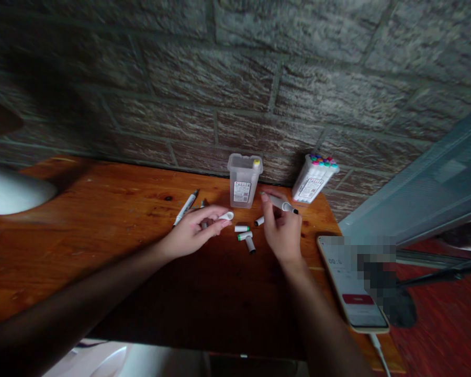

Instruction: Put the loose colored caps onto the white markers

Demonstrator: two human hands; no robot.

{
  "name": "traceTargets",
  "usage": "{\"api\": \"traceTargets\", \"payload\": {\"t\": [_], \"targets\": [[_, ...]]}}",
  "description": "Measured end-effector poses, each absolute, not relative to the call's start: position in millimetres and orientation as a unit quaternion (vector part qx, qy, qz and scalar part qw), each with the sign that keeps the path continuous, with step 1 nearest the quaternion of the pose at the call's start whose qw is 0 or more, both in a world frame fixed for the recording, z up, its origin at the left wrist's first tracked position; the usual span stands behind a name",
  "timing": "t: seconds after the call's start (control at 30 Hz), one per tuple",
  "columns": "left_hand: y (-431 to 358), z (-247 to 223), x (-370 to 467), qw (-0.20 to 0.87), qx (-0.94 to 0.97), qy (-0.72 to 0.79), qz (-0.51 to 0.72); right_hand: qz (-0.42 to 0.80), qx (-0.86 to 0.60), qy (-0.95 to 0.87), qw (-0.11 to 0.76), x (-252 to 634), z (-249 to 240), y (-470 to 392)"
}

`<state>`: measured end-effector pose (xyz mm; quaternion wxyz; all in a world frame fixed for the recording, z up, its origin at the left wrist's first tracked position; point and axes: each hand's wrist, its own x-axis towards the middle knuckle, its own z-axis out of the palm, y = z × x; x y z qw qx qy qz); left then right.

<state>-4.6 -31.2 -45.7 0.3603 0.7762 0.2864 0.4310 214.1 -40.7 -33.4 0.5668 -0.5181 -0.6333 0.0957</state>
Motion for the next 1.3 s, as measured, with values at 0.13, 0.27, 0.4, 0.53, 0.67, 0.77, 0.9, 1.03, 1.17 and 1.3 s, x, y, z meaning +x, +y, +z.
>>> {"api": "traceTargets", "payload": {"t": [0.13, 0.27, 0.4, 0.53, 0.67, 0.77, 0.9, 1.03, 1.17, 1.3], "targets": [[-30, -45, -6, 0.368, 0.774, 0.28, 0.433, 0.149, -0.543, -0.61, 0.557, 206, -31, -45], [-30, -45, -6, 0.385, 0.771, 0.283, 0.421, 0.207, -0.548, -0.551, 0.594, 205, -24, -45], [-30, -46, -6, 0.379, 0.774, 0.288, 0.418, 0.291, -0.53, -0.5, 0.62, 202, -20, -43], [-30, -45, -6, 0.345, 0.78, 0.304, 0.424, 0.406, -0.494, -0.443, 0.628, 198, -21, -41], [-29, -45, -5, 0.318, 0.779, 0.31, 0.442, 0.457, -0.466, -0.419, 0.631, 196, -23, -41], [-29, -45, -5, 0.317, 0.78, 0.309, 0.442, 0.455, -0.466, -0.419, 0.633, 198, -24, -42], [-29, -44, -6, 0.316, 0.782, 0.316, 0.435, 0.41, -0.496, -0.477, 0.598, 200, -29, -44], [-29, -45, -6, 0.316, 0.78, 0.322, 0.433, 0.348, -0.51, -0.557, 0.556, 199, -28, -49], [-29, -45, -7, 0.309, 0.784, 0.326, 0.429, 0.244, -0.51, -0.656, 0.5, 197, -24, -54], [-28, -44, -9, 0.29, 0.784, 0.326, 0.441, 0.18, -0.512, -0.697, 0.468, 199, -24, -54]]}}
